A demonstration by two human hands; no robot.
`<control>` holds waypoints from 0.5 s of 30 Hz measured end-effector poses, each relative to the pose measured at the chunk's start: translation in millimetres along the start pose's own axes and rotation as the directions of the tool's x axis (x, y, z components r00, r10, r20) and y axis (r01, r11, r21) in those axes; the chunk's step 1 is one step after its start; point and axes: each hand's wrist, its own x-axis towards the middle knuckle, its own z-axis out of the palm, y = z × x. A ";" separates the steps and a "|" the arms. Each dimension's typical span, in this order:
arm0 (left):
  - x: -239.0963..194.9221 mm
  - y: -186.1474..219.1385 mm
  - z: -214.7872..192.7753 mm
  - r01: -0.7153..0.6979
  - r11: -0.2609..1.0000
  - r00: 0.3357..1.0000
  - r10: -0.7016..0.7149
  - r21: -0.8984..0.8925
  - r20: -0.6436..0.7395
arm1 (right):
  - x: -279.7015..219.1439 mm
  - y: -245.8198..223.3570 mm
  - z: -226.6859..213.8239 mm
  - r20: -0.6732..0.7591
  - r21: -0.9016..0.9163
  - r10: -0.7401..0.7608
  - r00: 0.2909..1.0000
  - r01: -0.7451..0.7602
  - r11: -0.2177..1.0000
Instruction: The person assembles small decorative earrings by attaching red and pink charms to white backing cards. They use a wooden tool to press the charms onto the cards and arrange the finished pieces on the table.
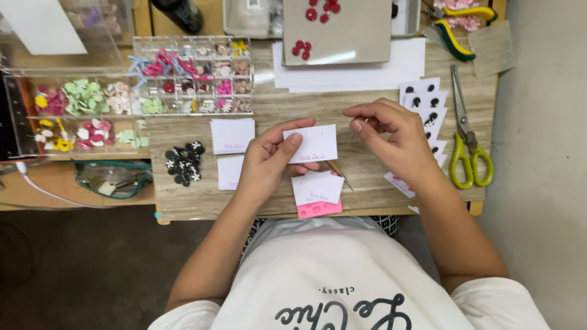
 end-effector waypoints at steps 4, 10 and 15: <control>5.6 10.8 -7.9 -0.019 1.000 1.000 0.019 0.001 0.013 | 33.1 -2.8 -2.7 0.008 -0.131 -0.058 0.998 0.059 0.990; 14.0 22.6 -17.6 -0.058 0.998 0.998 0.058 -0.004 -0.009 | 66.1 -6.7 -4.9 -0.023 -0.384 -0.146 0.989 0.126 0.914; 18.4 33.8 -24.0 -0.042 0.999 0.999 0.042 -0.019 -0.025 | 84.7 -4.8 2.4 -0.029 -0.560 -0.122 0.992 0.085 0.824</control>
